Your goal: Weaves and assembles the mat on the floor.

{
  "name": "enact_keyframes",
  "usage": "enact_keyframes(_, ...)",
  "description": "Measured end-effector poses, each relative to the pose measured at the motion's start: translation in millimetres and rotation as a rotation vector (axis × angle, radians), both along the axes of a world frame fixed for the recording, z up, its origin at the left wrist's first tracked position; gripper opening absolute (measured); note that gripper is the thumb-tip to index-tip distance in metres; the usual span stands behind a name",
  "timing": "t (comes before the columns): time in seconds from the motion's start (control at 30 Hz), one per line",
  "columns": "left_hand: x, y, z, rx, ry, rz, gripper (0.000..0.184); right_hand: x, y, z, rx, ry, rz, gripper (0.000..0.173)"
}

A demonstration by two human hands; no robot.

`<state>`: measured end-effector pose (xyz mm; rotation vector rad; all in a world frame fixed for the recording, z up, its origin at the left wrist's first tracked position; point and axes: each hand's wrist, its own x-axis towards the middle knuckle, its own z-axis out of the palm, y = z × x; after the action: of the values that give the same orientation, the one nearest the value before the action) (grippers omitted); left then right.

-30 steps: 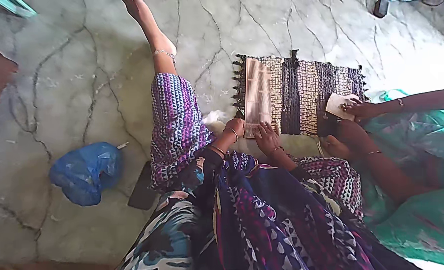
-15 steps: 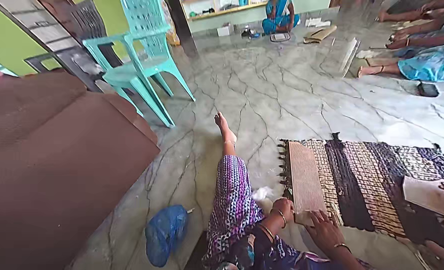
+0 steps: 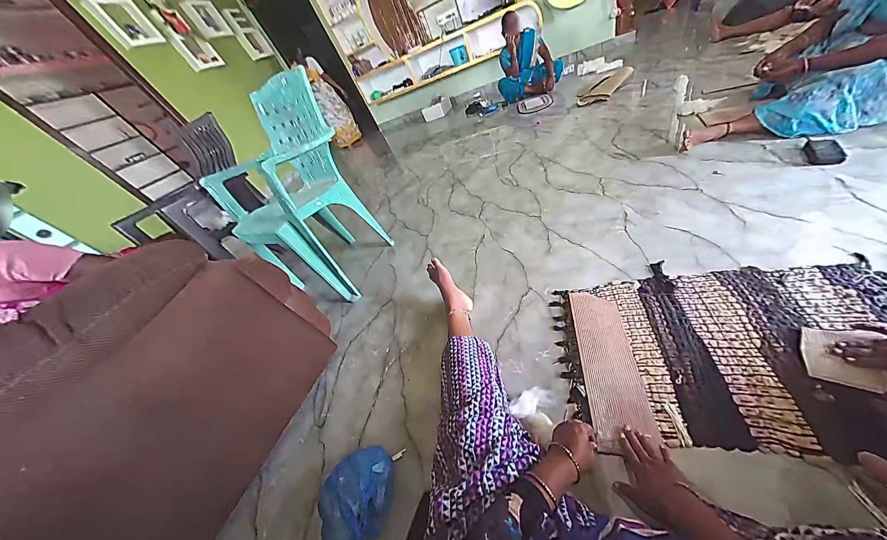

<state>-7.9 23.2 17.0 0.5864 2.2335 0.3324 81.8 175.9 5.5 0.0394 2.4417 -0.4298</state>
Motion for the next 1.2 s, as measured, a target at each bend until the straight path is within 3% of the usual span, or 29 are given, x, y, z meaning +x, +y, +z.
enact_keyframes(0.1,3,-1,10,0.018,0.02,0.017,0.032,-10,0,28,0.014,-0.031,0.022,0.083)
enact_keyframes(0.2,4,-3,11,0.042,0.079,0.072,0.033,-24,-3,39,0.016,0.114,-0.08,0.077)
enact_keyframes(0.4,-2,4,0,0.023,0.078,0.079,0.034,-22,-8,-6,-0.03,0.144,-0.067,0.092)
enact_keyframes(0.6,6,2,4,-0.002,0.056,0.018,0.035,0,-11,9,0.028,-0.101,0.031,0.106)
enact_keyframes(0.67,7,2,5,-0.017,0.058,-0.003,0.035,-5,-13,28,0.048,-0.153,0.071,0.095)
enact_keyframes(0.77,10,0,9,-0.016,0.09,-0.033,0.033,-21,-15,50,0.021,0.014,0.003,0.066)
enact_keyframes(0.9,9,1,8,-0.031,0.088,0.013,0.036,-25,-8,27,-0.008,0.082,-0.047,0.088)
enact_keyframes(1.0,9,-1,3,-0.018,0.073,0.027,0.035,-8,-6,2,0.012,0.026,-0.015,0.106)
enact_keyframes(1.07,11,-1,2,-0.023,0.08,0.01,0.034,-2,-10,5,0.033,-0.054,0.013,0.108)
enact_keyframes(1.13,14,0,6,-0.039,0.083,-0.019,0.034,-4,-10,18,0.063,-0.104,0.062,0.094)
enact_keyframes(1.2,14,1,18,-0.056,0.099,-0.051,0.033,-13,-11,41,0.082,-0.055,0.025,0.06)
